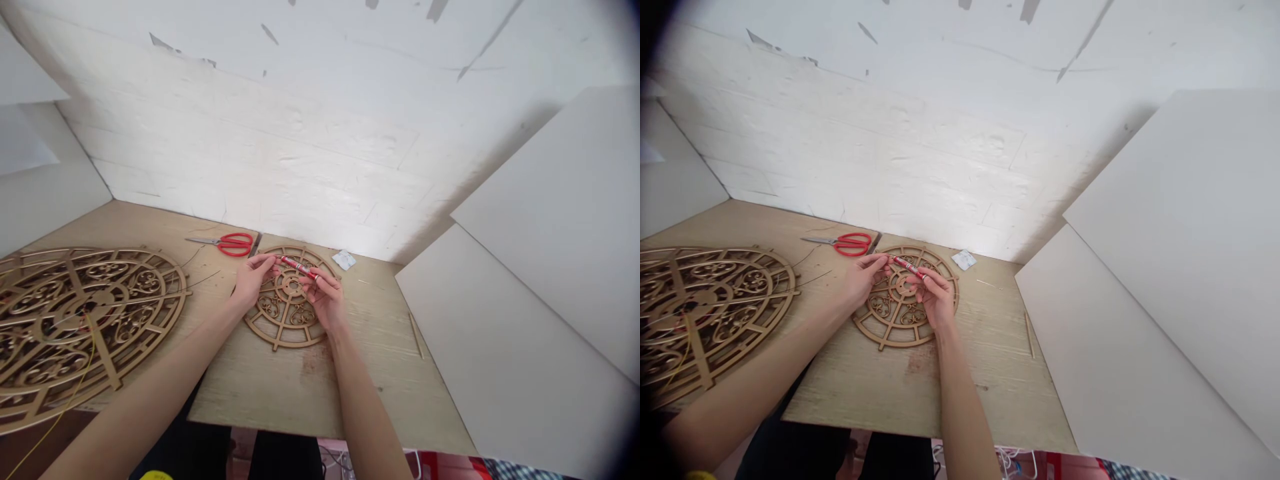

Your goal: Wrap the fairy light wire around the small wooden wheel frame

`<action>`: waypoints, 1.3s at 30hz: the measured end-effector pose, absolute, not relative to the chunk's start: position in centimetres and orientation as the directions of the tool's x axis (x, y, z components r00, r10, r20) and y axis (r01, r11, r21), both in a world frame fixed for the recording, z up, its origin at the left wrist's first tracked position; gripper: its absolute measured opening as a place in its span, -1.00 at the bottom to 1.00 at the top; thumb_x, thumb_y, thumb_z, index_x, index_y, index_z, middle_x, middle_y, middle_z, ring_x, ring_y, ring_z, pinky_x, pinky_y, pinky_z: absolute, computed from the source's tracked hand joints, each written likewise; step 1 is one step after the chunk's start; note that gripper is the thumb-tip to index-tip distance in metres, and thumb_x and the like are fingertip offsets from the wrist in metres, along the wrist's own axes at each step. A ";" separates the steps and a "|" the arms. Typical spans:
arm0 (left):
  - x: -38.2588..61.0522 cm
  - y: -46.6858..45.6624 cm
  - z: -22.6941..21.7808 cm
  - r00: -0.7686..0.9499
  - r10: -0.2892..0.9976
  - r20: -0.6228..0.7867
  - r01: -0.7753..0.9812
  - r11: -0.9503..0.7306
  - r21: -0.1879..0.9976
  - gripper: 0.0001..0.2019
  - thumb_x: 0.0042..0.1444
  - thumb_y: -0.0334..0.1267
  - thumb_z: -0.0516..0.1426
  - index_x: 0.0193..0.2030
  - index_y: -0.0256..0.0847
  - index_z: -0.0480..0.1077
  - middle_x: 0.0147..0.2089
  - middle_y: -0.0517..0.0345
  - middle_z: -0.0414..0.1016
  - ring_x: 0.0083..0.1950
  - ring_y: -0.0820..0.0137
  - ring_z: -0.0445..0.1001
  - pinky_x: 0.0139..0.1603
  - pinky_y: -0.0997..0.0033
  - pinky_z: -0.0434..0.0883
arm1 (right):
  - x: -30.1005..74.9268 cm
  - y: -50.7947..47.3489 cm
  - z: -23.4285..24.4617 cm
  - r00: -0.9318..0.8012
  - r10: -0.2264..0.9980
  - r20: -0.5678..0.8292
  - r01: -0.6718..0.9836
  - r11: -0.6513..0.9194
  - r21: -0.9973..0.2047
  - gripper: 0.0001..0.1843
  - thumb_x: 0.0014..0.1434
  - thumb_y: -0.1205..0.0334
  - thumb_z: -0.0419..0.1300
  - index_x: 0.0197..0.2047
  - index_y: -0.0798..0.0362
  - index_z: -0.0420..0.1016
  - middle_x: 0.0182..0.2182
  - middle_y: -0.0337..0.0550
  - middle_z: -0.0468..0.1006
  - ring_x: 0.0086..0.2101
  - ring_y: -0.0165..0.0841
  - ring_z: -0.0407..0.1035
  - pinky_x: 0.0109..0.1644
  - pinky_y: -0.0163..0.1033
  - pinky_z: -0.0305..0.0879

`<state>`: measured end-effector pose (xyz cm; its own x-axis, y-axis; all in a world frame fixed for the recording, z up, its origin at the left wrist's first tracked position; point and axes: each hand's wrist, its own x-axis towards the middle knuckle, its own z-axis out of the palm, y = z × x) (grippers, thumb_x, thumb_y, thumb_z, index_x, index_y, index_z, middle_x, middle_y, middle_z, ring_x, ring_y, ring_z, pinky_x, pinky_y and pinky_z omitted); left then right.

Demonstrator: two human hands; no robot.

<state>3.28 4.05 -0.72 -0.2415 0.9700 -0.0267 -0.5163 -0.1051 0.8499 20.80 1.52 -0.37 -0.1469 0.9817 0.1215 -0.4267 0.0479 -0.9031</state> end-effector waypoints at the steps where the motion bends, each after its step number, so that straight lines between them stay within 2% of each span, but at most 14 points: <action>1: 3.3 4.1 -0.8 -0.251 0.968 -0.017 -0.504 -0.116 0.856 -0.85 -0.16 -0.28 0.40 -0.42 -0.24 0.58 -0.40 0.07 0.60 -0.46 0.42 0.48 -0.35 0.42 0.48 | 20.7 1.4 -0.3 -0.154 0.980 0.124 -0.431 0.047 -0.901 -0.69 0.00 0.06 0.34 -0.18 0.00 0.59 -0.35 -0.08 0.67 -0.43 -0.28 0.48 -0.54 -0.26 0.28; 7: 3.4 3.9 -1.0 -0.253 0.967 0.042 -0.403 -0.144 0.904 -0.80 -0.17 -0.20 0.40 -0.38 -0.21 0.61 -0.44 0.11 0.58 -0.49 0.42 0.47 -0.40 0.44 0.48 | 20.2 1.0 0.2 -0.176 0.978 0.111 -0.464 0.017 -0.886 -0.72 -0.06 0.09 0.36 -0.25 -0.01 0.62 -0.40 -0.12 0.67 -0.48 -0.31 0.46 -0.50 -0.24 0.34; 14: 3.5 3.7 -0.9 -0.256 0.965 0.059 -0.345 -0.149 0.927 -0.86 -0.13 -0.29 0.38 -0.37 -0.20 0.61 -0.43 0.08 0.59 -0.53 0.39 0.47 -0.41 0.40 0.44 | 20.2 1.2 -0.2 -0.185 0.977 0.106 -0.465 0.008 -0.885 -0.74 -0.03 0.13 0.34 -0.23 0.00 0.63 -0.38 -0.10 0.67 -0.45 -0.28 0.47 -0.38 -0.15 0.44; 22: 3.1 3.8 -1.8 -0.240 0.939 0.248 -0.108 -0.279 0.954 -0.84 -0.02 -0.22 0.29 -0.29 -0.19 0.61 -0.34 0.04 0.63 -0.48 0.35 0.52 -0.39 0.40 0.45 | 20.2 1.3 -0.2 -0.187 0.977 0.105 -0.472 0.005 -0.882 -0.74 -0.03 0.14 0.34 -0.23 0.00 0.63 -0.42 -0.13 0.65 -0.47 -0.30 0.46 -0.39 -0.18 0.42; 27: 2.9 3.7 -1.7 -0.254 0.916 0.311 0.000 -0.321 0.947 -0.87 -0.01 -0.22 0.27 -0.32 -0.18 0.59 -0.39 0.08 0.62 -0.49 0.34 0.52 -0.43 0.42 0.44 | 20.4 1.4 -0.4 -0.192 0.977 0.094 -0.464 -0.006 -0.886 -0.73 -0.03 0.12 0.35 -0.22 0.00 0.63 -0.41 -0.13 0.65 -0.46 -0.31 0.46 -0.37 -0.19 0.44; 32: 2.6 3.7 -2.0 -0.235 0.921 0.312 0.097 -0.297 0.950 -0.92 -0.03 -0.27 0.26 -0.37 -0.18 0.57 -0.50 0.13 0.55 -0.48 0.34 0.49 -0.41 0.43 0.39 | 20.6 1.5 -0.8 -0.204 0.975 0.087 -0.475 -0.022 -0.879 -0.73 -0.04 0.12 0.37 -0.23 0.00 0.63 -0.40 -0.12 0.67 -0.45 -0.30 0.50 -0.35 -0.18 0.48; 36: 2.5 3.7 -2.1 -0.213 0.928 0.307 0.092 -0.294 0.952 -0.93 -0.04 -0.27 0.26 -0.40 -0.20 0.53 -0.52 0.17 0.52 -0.49 0.37 0.46 -0.39 0.44 0.36 | 20.8 1.7 -0.9 -0.201 0.977 0.074 -0.490 -0.035 -0.871 -0.74 -0.05 0.15 0.38 -0.24 0.01 0.64 -0.41 -0.12 0.68 -0.46 -0.30 0.51 -0.36 -0.20 0.49; 39: 2.5 3.6 -1.9 -0.171 0.932 0.320 0.163 -0.293 0.942 -0.89 0.00 -0.24 0.21 -0.38 -0.22 0.50 -0.51 0.17 0.52 -0.49 0.37 0.47 -0.40 0.43 0.37 | 21.0 1.8 -1.0 -0.187 0.980 0.062 -0.522 -0.045 -0.852 -0.78 -0.01 0.20 0.36 -0.24 0.04 0.63 -0.42 -0.11 0.68 -0.47 -0.32 0.51 -0.38 -0.23 0.49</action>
